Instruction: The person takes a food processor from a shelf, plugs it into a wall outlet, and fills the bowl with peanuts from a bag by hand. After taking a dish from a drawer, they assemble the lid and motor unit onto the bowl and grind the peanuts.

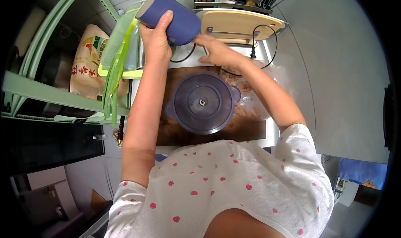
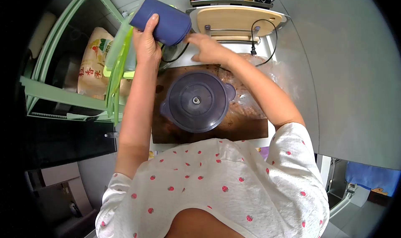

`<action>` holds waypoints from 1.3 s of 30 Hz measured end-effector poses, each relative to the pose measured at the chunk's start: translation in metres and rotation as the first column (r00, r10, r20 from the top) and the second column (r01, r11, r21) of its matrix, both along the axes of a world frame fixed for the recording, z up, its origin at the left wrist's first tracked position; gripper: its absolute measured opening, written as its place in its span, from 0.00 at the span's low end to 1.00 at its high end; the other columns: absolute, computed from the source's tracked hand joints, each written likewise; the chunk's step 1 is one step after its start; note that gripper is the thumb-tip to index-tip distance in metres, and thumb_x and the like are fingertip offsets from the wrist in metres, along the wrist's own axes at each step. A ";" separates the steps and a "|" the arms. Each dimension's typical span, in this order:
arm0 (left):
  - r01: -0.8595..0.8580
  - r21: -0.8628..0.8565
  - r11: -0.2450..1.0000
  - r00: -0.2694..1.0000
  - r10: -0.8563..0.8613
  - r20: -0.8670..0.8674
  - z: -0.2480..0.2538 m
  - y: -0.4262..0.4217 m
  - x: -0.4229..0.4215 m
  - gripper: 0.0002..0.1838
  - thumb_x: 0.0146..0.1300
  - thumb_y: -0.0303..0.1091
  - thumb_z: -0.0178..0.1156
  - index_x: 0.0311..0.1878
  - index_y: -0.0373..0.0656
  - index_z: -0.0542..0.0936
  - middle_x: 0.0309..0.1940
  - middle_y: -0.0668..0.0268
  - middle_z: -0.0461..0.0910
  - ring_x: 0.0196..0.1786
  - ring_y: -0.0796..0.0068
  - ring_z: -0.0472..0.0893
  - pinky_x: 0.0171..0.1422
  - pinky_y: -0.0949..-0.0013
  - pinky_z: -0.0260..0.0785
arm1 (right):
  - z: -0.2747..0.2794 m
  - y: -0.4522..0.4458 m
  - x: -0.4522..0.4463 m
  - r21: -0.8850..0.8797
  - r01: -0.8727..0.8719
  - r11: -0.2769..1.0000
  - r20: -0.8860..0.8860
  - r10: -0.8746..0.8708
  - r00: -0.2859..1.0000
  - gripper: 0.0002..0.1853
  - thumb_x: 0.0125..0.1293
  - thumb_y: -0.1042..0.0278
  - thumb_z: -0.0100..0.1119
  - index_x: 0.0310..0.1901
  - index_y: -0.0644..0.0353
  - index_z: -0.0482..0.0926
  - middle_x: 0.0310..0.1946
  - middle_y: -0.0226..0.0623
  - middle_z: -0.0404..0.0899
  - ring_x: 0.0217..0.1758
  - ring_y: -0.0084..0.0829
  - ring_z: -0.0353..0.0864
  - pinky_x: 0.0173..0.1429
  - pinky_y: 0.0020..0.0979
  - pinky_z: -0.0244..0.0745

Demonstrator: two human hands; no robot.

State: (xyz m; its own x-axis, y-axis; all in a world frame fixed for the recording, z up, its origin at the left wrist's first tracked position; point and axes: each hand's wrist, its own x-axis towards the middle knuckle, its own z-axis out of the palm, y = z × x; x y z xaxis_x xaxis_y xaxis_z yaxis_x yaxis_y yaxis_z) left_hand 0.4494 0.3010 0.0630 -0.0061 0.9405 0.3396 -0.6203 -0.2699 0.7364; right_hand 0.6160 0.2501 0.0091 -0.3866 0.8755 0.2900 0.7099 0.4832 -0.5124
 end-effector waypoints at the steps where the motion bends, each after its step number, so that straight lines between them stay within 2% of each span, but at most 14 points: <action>1: -0.036 0.004 0.999 0.999 0.036 -0.015 -0.001 0.002 0.000 0.24 0.46 0.27 0.67 0.47 0.35 0.69 0.41 0.63 0.74 0.44 0.73 0.74 0.51 0.70 0.67 | 0.001 -0.006 -0.008 -0.026 -0.044 0.999 0.013 0.044 0.999 0.19 0.43 0.69 0.63 0.41 0.58 0.75 0.53 0.42 0.67 0.58 0.42 0.63 0.60 0.36 0.60; 3: -0.053 0.013 0.998 0.998 0.054 -0.037 -0.006 0.006 -0.001 0.27 0.45 0.28 0.68 0.48 0.35 0.68 0.41 0.62 0.73 0.44 0.72 0.74 0.51 0.69 0.67 | 0.014 -0.020 -0.013 0.069 -0.033 0.997 0.072 0.028 0.997 0.11 0.47 0.69 0.64 0.31 0.62 0.75 0.46 0.45 0.74 0.53 0.41 0.69 0.56 0.34 0.63; 5: -0.115 -0.006 0.993 0.987 0.113 -0.114 -0.013 0.004 -0.003 0.30 0.43 0.28 0.69 0.49 0.34 0.66 0.42 0.60 0.73 0.43 0.70 0.74 0.52 0.68 0.67 | 0.031 -0.028 -0.010 -0.308 0.070 0.949 0.077 -0.048 0.996 0.11 0.49 0.66 0.64 0.28 0.63 0.74 0.32 0.43 0.78 0.39 0.37 0.76 0.44 0.32 0.68; 6: -0.115 -0.015 0.993 0.987 0.112 -0.117 -0.017 0.002 -0.004 0.30 0.43 0.28 0.69 0.49 0.34 0.66 0.42 0.60 0.73 0.43 0.70 0.74 0.52 0.68 0.67 | 0.025 -0.030 0.001 -0.090 0.037 0.995 0.073 -0.030 0.997 0.11 0.51 0.65 0.63 0.28 0.63 0.74 0.22 0.38 0.76 0.25 0.31 0.73 0.33 0.30 0.66; 9: -0.087 -0.034 0.996 0.978 0.079 -0.195 -0.034 -0.001 -0.005 0.38 0.40 0.28 0.71 0.53 0.35 0.60 0.47 0.57 0.68 0.48 0.68 0.72 0.55 0.67 0.66 | 0.033 -0.029 0.025 -0.317 0.137 0.939 0.021 -0.137 0.990 0.11 0.52 0.66 0.62 0.27 0.65 0.74 0.18 0.33 0.71 0.24 0.24 0.66 0.32 0.28 0.65; 12: -0.086 -0.069 0.994 0.961 0.065 -0.267 -0.057 0.003 0.002 0.40 0.38 0.29 0.72 0.54 0.34 0.60 0.47 0.55 0.68 0.48 0.67 0.72 0.54 0.66 0.67 | 0.027 -0.020 0.041 -0.302 0.164 0.939 0.133 -0.129 0.983 0.15 0.50 0.60 0.63 0.36 0.61 0.77 0.26 0.41 0.77 0.27 0.33 0.74 0.35 0.33 0.67; 14: -0.096 -0.080 0.992 0.946 0.067 -0.317 -0.066 -0.001 0.007 0.40 0.38 0.30 0.72 0.54 0.33 0.60 0.47 0.55 0.69 0.48 0.67 0.72 0.53 0.66 0.68 | 0.024 -0.022 0.034 -0.280 0.161 0.947 0.073 -0.146 0.987 0.18 0.51 0.61 0.62 0.42 0.61 0.75 0.26 0.37 0.75 0.27 0.29 0.71 0.35 0.30 0.66; 16: -0.087 -0.092 0.992 0.946 0.053 -0.319 -0.070 -0.006 0.014 0.40 0.37 0.30 0.72 0.53 0.33 0.60 0.47 0.53 0.69 0.47 0.66 0.73 0.50 0.67 0.70 | 0.027 -0.017 0.023 -0.291 0.143 0.946 -0.052 -0.165 0.985 0.33 0.50 0.60 0.63 0.58 0.60 0.64 0.37 0.38 0.76 0.38 0.29 0.73 0.44 0.28 0.68; 20: -0.153 -0.098 0.983 0.927 0.109 -0.360 -0.076 -0.001 0.021 0.37 0.39 0.26 0.71 0.52 0.31 0.60 0.44 0.54 0.71 0.44 0.68 0.75 0.48 0.67 0.71 | 0.011 0.002 -0.001 -0.163 0.221 0.962 -0.050 -0.232 0.972 0.42 0.44 0.55 0.68 0.59 0.66 0.61 0.49 0.50 0.72 0.55 0.40 0.71 0.56 0.35 0.66; 25: -0.181 0.032 0.983 0.828 0.170 -0.535 -0.085 0.009 0.017 0.43 0.34 0.35 0.74 0.52 0.30 0.61 0.46 0.52 0.69 0.46 0.66 0.74 0.47 0.68 0.70 | 0.001 0.022 -0.017 -0.195 0.291 0.937 -0.053 -0.307 0.950 0.43 0.40 0.53 0.70 0.56 0.67 0.63 0.46 0.51 0.74 0.50 0.42 0.74 0.54 0.34 0.68; 27: -0.118 -0.009 0.993 0.862 0.098 -0.498 -0.079 0.004 0.005 0.41 0.36 0.38 0.74 0.51 0.30 0.64 0.46 0.53 0.69 0.46 0.66 0.73 0.48 0.68 0.69 | -0.006 0.027 -0.017 -0.207 0.307 0.929 -0.032 -0.320 0.947 0.43 0.38 0.53 0.71 0.55 0.67 0.64 0.45 0.51 0.75 0.48 0.42 0.75 0.53 0.34 0.69; 30: 0.246 -0.136 0.960 0.839 -0.281 -0.467 -0.062 0.001 -0.014 0.38 0.39 0.42 0.72 0.52 0.32 0.68 0.48 0.54 0.67 0.50 0.66 0.71 0.53 0.66 0.66 | -0.004 0.023 -0.014 -0.354 0.230 0.906 -0.184 -0.309 0.933 0.40 0.39 0.61 0.73 0.53 0.70 0.65 0.45 0.46 0.74 0.49 0.35 0.74 0.54 0.30 0.68; 34: 0.111 0.072 0.991 0.594 -0.009 -0.804 -0.083 0.015 -0.022 0.44 0.35 0.42 0.73 0.58 0.39 0.64 0.48 0.52 0.68 0.51 0.59 0.71 0.54 0.62 0.66 | -0.020 0.036 0.004 -0.472 -0.011 0.882 -0.308 -0.153 0.939 0.38 0.41 0.71 0.71 0.56 0.68 0.62 0.48 0.42 0.73 0.53 0.31 0.71 0.59 0.29 0.64; 39: 0.217 0.139 0.966 0.467 0.023 -0.884 -0.068 0.014 -0.027 0.48 0.29 0.41 0.75 0.58 0.43 0.64 0.50 0.51 0.68 0.54 0.57 0.69 0.57 0.62 0.64 | -0.028 0.037 0.009 -0.464 -0.121 0.878 -0.347 -0.054 0.936 0.37 0.41 0.76 0.69 0.56 0.65 0.62 0.48 0.40 0.73 0.52 0.29 0.70 0.57 0.29 0.67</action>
State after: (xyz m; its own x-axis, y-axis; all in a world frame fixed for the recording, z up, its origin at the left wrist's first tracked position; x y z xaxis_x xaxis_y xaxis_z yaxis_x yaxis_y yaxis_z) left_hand 0.4226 0.3153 -0.0050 0.4921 0.8214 0.2882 0.2826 -0.4639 0.8396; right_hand 0.6254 0.2872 -0.0185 -0.3726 0.9273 -0.0356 0.4374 0.1417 -0.8880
